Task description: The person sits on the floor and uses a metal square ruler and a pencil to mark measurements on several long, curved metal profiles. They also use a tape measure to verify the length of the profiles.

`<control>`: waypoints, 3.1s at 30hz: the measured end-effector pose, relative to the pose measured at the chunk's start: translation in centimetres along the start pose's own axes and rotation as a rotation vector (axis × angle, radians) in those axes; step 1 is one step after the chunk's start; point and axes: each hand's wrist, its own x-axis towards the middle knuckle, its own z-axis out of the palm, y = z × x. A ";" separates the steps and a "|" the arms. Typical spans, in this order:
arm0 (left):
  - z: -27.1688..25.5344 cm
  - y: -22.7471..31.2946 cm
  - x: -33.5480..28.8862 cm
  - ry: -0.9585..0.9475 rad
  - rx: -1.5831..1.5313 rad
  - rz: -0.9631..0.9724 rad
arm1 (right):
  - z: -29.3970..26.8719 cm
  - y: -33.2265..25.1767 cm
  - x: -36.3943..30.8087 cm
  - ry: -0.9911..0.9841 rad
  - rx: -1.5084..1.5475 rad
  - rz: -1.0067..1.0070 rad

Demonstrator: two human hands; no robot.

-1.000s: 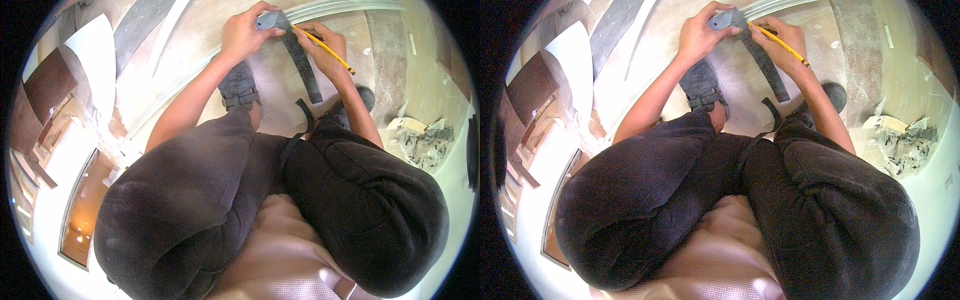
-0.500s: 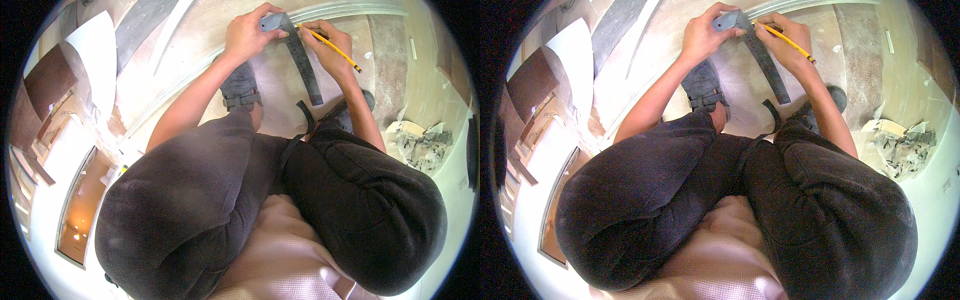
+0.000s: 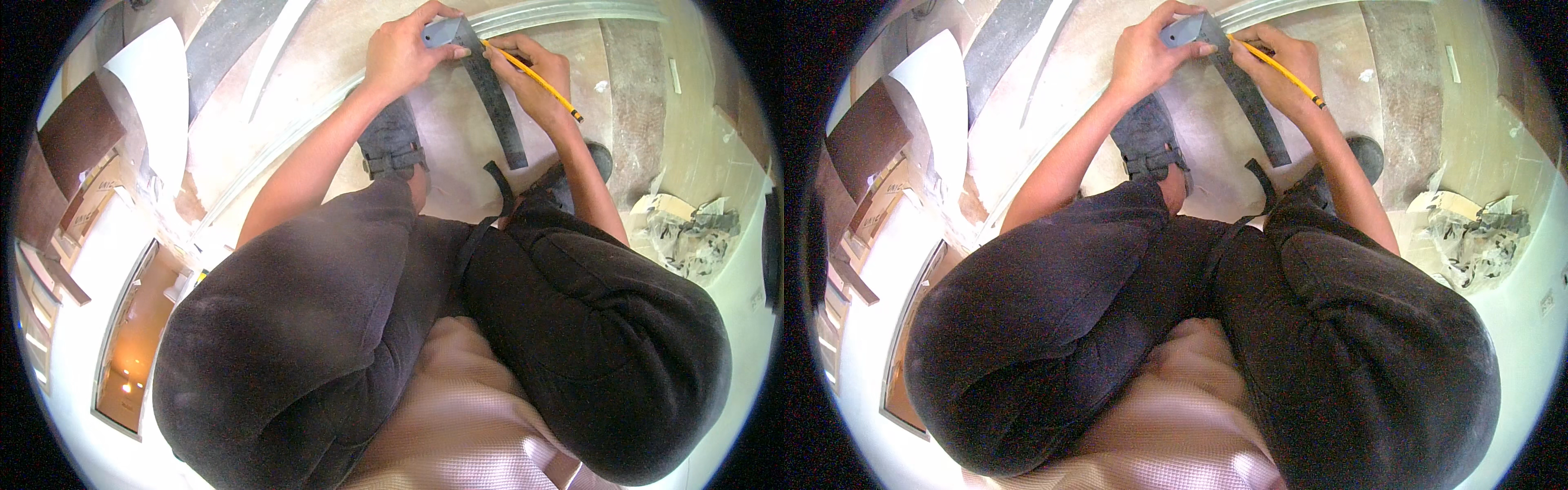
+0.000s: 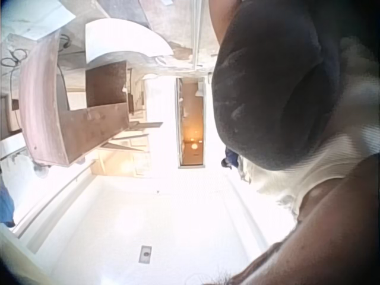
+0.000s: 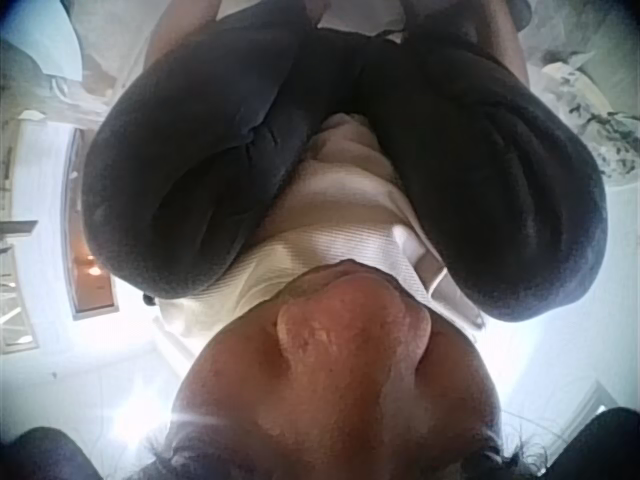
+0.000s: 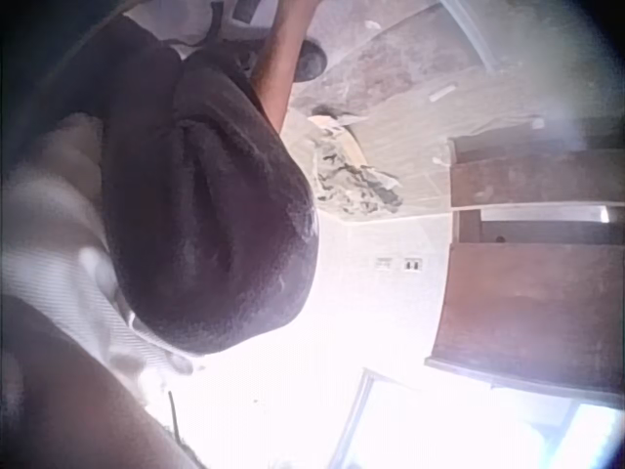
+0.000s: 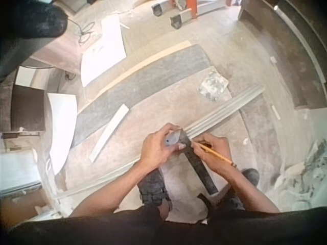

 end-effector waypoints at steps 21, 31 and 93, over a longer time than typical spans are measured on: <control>0.9 -1.6 -0.1 0.021 0.074 0.058 | -4.1 3.4 4.9 -0.027 -0.519 -0.784; -2.2 -2.6 -0.1 0.073 -0.111 0.090 | -3.9 3.8 6.5 -0.145 -0.484 -0.789; -3.4 -5.7 8.1 -0.267 -0.034 -0.019 | -2.1 -1.5 6.7 -0.180 -0.558 -0.368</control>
